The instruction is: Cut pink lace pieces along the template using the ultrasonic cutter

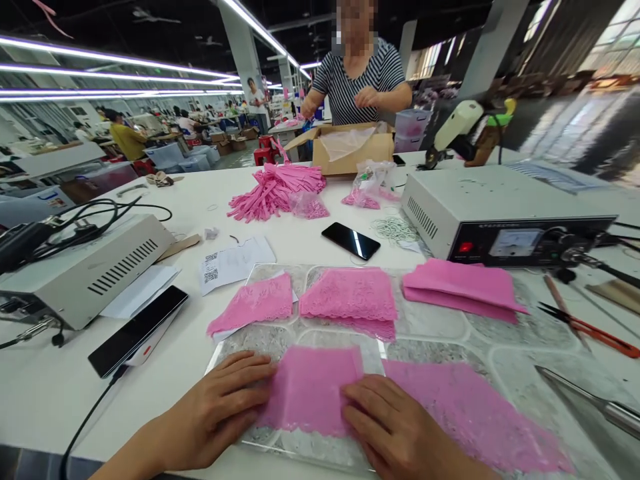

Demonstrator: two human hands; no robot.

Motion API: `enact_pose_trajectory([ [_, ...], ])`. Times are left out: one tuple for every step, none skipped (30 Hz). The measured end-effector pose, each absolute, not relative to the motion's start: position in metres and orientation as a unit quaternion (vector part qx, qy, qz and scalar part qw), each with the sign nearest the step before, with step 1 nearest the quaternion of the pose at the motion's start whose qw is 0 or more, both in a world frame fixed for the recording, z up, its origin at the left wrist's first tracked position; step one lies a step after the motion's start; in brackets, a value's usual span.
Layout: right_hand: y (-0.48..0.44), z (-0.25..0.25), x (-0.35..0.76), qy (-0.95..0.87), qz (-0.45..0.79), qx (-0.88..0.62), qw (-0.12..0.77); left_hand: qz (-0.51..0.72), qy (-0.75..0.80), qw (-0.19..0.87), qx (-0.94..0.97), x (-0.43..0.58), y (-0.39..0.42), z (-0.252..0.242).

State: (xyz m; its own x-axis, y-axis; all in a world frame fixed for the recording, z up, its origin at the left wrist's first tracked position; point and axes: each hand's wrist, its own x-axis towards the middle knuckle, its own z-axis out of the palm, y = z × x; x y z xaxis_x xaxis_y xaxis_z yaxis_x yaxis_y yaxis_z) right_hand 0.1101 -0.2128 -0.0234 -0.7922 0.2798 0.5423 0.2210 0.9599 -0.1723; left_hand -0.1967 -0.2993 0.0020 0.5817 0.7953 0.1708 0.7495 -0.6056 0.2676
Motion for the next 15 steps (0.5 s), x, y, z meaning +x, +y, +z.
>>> enact_pose_trajectory([
  [-0.214,-0.021,0.11,-0.945,0.057,-0.135,0.293,0.122,0.431,0.078,0.89,-0.196,-0.298,0.002],
  [-0.214,-0.02,0.111,-0.944,0.064,-0.135,0.295,0.108,0.425,0.075,0.896,-0.195,-0.296,0.003],
  [-0.215,-0.019,0.112,-0.943,0.068,-0.134,0.297,0.096,0.418,0.073,0.9,-0.195,-0.295,0.003],
  [-0.216,-0.019,0.113,-0.943,0.069,-0.133,0.296,0.085,0.413,0.07,0.904,-0.195,-0.294,0.002],
  [-0.216,-0.019,0.114,-0.943,0.071,-0.134,0.295,0.076,0.409,0.067,0.907,-0.195,-0.294,0.002],
  [-0.216,-0.021,0.116,-0.942,0.073,-0.14,0.295,0.069,0.406,0.061,0.909,-0.195,-0.293,0.002],
  [-0.215,-0.023,0.118,-0.939,0.078,-0.151,0.298,0.062,0.405,0.052,0.911,-0.196,-0.293,0.001],
  [-0.213,-0.026,0.119,-0.934,0.086,-0.166,0.305,0.056,0.405,0.042,0.912,-0.197,-0.293,0.001],
  [-0.211,-0.028,0.12,-0.926,0.096,-0.186,0.316,0.05,0.403,0.031,0.913,-0.197,-0.292,0.002],
  [-0.207,-0.031,0.121,-0.916,0.107,-0.208,0.325,0.048,0.399,0.02,0.915,-0.196,-0.291,0.003],
  [-0.203,-0.034,0.121,-0.909,0.121,-0.235,0.323,0.046,0.393,0.01,0.918,-0.195,-0.29,0.004],
  [-0.197,-0.035,0.12,-0.904,0.137,-0.264,0.306,0.049,0.385,0.003,0.921,-0.193,-0.287,0.005],
  [-0.191,-0.037,0.118,-0.901,0.153,-0.296,0.279,0.056,0.376,-0.003,0.925,-0.189,-0.284,0.006],
  [-0.185,-0.037,0.115,-0.898,0.167,-0.325,0.246,0.065,0.366,-0.007,0.928,-0.186,-0.281,0.007],
  [-0.179,-0.036,0.111,-0.894,0.18,-0.351,0.214,0.073,0.357,-0.01,0.931,-0.182,-0.277,0.007],
])
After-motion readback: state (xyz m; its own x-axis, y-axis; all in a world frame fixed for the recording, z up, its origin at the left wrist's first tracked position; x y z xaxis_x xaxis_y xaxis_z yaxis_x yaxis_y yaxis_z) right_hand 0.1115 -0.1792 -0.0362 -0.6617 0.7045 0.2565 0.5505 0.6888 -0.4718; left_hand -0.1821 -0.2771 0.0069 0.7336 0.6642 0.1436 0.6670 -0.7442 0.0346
